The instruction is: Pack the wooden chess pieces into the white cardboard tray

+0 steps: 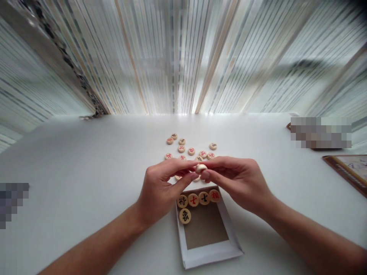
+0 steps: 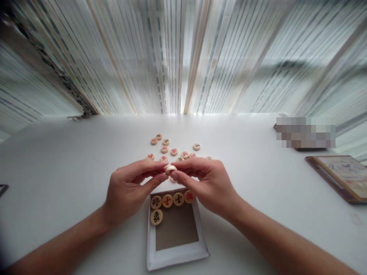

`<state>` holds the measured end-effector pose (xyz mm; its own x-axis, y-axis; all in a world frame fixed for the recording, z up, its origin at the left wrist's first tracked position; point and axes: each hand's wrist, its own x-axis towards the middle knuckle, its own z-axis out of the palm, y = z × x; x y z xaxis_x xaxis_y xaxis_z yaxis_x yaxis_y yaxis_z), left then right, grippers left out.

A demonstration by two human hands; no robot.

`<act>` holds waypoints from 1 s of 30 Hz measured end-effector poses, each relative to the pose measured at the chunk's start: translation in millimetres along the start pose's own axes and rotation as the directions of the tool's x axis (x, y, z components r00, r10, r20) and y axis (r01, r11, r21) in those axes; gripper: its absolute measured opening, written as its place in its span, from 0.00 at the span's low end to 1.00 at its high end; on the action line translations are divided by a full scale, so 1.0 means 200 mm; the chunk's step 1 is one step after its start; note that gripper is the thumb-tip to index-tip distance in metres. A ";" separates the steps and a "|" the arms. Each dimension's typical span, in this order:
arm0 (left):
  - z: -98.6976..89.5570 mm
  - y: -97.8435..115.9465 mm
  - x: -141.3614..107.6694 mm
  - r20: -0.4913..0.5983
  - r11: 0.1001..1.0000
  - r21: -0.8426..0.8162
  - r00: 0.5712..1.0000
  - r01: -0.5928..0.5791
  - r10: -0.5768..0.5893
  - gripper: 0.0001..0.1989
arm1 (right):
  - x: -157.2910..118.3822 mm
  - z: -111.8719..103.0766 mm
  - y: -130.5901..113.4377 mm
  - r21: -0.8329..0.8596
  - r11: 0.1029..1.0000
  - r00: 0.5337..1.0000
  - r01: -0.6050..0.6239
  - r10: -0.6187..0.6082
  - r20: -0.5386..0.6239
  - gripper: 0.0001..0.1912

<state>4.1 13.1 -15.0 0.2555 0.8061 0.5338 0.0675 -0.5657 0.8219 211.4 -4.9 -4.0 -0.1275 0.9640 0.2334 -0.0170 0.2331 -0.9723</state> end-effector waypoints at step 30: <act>0.02 0.02 -0.01 0.140 0.924 -0.269 0.960 0.273 -0.243 0.17 | 0.02 -0.01 -0.01 0.149 0.955 0.959 -0.257 0.232 0.164 0.14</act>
<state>6.8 8.4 -14.5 0.3643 0.8866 0.2850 -0.1270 -0.2559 0.9583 212.5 -1.9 -0.9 -0.2886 0.9574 -0.0044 -0.1313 -0.0441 -0.9904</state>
